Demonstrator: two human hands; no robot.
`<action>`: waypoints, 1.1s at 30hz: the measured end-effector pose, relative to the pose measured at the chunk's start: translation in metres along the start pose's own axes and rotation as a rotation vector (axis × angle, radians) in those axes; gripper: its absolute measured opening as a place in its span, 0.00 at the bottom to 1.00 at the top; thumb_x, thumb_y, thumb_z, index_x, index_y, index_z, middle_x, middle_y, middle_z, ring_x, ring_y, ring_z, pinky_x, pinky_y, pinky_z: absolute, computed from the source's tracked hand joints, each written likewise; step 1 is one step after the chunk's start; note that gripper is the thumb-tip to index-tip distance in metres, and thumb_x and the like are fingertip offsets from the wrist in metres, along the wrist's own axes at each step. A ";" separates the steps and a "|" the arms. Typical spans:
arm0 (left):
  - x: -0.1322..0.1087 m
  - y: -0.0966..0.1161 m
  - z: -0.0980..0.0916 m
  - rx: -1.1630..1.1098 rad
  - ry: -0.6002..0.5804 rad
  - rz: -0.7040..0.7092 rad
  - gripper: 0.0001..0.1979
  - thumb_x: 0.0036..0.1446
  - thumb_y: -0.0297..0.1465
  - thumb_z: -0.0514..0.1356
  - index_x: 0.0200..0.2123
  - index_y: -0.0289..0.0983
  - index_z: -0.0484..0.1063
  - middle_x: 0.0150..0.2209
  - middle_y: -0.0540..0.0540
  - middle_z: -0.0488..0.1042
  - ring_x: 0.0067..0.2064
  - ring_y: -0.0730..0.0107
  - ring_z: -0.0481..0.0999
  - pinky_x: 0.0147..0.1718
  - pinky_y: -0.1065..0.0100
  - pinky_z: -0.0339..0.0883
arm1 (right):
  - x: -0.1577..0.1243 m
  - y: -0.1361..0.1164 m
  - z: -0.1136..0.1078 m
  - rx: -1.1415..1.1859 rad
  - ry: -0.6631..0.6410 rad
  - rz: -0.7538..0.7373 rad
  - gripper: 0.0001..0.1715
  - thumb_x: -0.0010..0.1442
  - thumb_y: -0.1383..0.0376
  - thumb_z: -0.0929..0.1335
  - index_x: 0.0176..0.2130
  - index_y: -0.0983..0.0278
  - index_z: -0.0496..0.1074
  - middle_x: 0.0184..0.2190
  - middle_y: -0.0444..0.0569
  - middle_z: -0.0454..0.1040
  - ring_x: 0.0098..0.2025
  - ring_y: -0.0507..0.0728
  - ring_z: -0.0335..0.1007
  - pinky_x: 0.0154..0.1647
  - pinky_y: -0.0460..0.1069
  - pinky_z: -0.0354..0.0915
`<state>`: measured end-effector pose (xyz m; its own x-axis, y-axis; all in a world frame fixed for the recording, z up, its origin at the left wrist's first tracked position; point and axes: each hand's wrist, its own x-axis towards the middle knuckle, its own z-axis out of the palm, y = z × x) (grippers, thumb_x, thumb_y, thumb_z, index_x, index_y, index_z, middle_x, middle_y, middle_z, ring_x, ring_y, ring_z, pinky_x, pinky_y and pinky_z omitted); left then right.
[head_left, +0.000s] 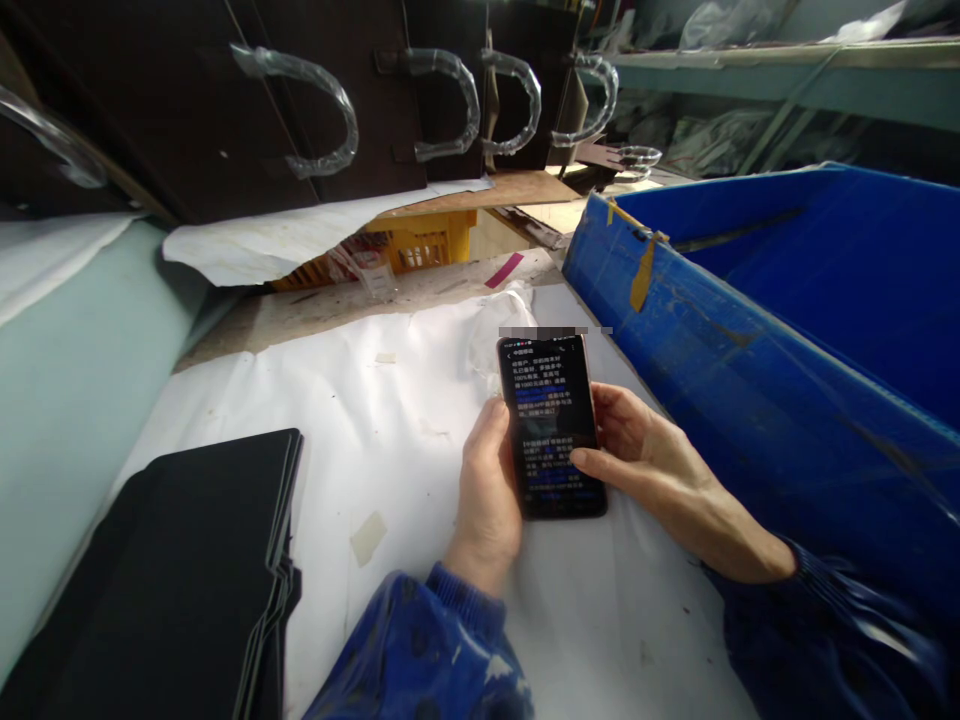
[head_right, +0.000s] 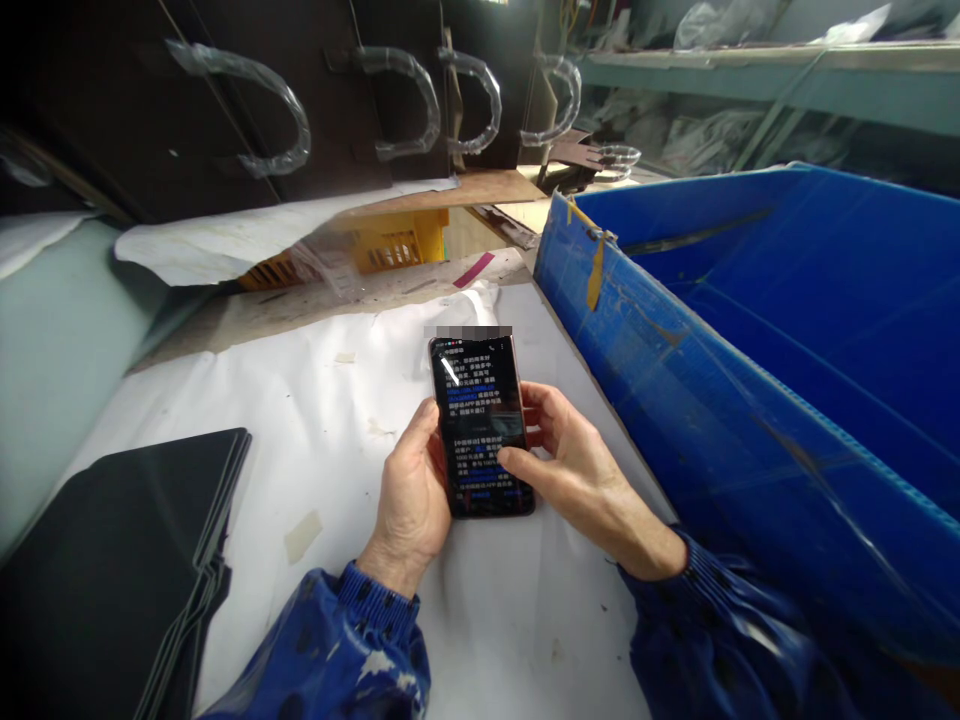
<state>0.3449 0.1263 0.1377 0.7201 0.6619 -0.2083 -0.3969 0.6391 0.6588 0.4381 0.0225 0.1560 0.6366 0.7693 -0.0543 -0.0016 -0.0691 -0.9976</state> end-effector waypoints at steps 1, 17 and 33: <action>0.000 0.000 0.000 0.002 -0.002 0.002 0.13 0.65 0.37 0.56 0.36 0.36 0.76 0.32 0.49 0.75 0.34 0.69 0.72 0.36 0.68 0.71 | 0.000 0.000 0.000 -0.003 0.006 -0.003 0.36 0.49 0.53 0.79 0.53 0.61 0.68 0.51 0.55 0.76 0.47 0.62 0.76 0.48 0.57 0.73; -0.001 0.000 0.001 0.056 0.005 -0.015 0.14 0.62 0.41 0.59 0.36 0.37 0.78 0.36 0.46 0.80 0.36 0.67 0.76 0.40 0.65 0.71 | -0.004 -0.006 -0.001 -0.123 0.086 0.006 0.28 0.66 0.44 0.65 0.51 0.62 0.74 0.43 0.50 0.78 0.42 0.60 0.72 0.49 0.56 0.68; -0.001 -0.001 -0.002 0.041 -0.005 0.020 0.11 0.62 0.38 0.59 0.35 0.38 0.77 0.35 0.49 0.78 0.37 0.68 0.75 0.41 0.66 0.70 | -0.004 -0.011 0.001 -0.078 0.069 0.012 0.26 0.65 0.46 0.67 0.51 0.63 0.73 0.47 0.50 0.79 0.46 0.61 0.74 0.46 0.53 0.68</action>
<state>0.3437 0.1255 0.1359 0.7154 0.6720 -0.1913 -0.3874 0.6093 0.6919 0.4346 0.0207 0.1671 0.6885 0.7227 -0.0601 0.0488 -0.1289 -0.9905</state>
